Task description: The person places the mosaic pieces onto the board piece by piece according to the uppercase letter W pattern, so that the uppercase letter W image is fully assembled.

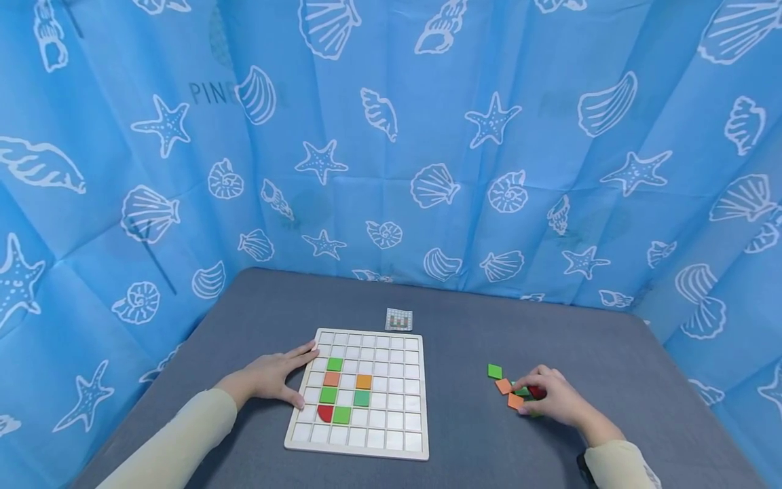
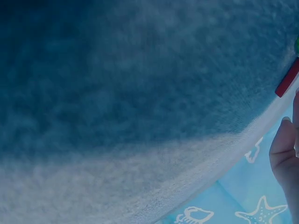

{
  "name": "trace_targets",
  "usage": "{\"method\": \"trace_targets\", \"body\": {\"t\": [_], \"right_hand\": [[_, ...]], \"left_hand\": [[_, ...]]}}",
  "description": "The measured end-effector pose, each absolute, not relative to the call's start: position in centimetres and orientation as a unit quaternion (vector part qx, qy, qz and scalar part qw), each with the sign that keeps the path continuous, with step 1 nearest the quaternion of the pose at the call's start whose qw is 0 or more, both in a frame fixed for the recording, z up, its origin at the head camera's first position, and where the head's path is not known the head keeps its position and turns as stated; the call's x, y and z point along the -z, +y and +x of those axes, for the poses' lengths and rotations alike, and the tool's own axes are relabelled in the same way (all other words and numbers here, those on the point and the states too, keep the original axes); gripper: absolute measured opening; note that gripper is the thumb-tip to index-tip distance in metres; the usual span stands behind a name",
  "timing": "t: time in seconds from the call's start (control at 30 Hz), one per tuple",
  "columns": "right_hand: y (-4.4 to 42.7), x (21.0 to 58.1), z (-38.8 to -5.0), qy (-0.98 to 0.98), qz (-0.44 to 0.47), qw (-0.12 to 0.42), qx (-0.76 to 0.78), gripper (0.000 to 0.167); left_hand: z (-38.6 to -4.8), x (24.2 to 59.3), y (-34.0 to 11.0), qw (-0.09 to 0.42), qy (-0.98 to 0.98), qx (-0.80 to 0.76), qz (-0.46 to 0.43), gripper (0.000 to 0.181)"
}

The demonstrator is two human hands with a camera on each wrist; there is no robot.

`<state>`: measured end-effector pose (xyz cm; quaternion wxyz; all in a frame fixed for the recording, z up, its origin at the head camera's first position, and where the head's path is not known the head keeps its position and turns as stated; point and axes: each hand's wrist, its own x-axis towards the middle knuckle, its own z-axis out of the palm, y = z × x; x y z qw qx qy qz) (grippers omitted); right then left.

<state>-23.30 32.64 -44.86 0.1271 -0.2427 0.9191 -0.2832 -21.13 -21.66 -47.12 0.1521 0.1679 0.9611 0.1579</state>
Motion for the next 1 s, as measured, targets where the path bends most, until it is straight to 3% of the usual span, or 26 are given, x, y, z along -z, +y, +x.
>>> {"method": "trace_targets", "body": {"t": [0.63,1.0], "right_hand": [[32.83,45.06,-23.94,0.909,-0.258,0.155,0.288,0.028],[31.99,45.30,-23.68,0.922,-0.250,0.141,0.260,0.026]], "left_hand": [[-21.30,46.92,-21.33,0.160,0.963,-0.149,0.160,0.103],[-21.09,47.01,-21.48,0.161,0.961,-0.156,0.159,0.104]]}}
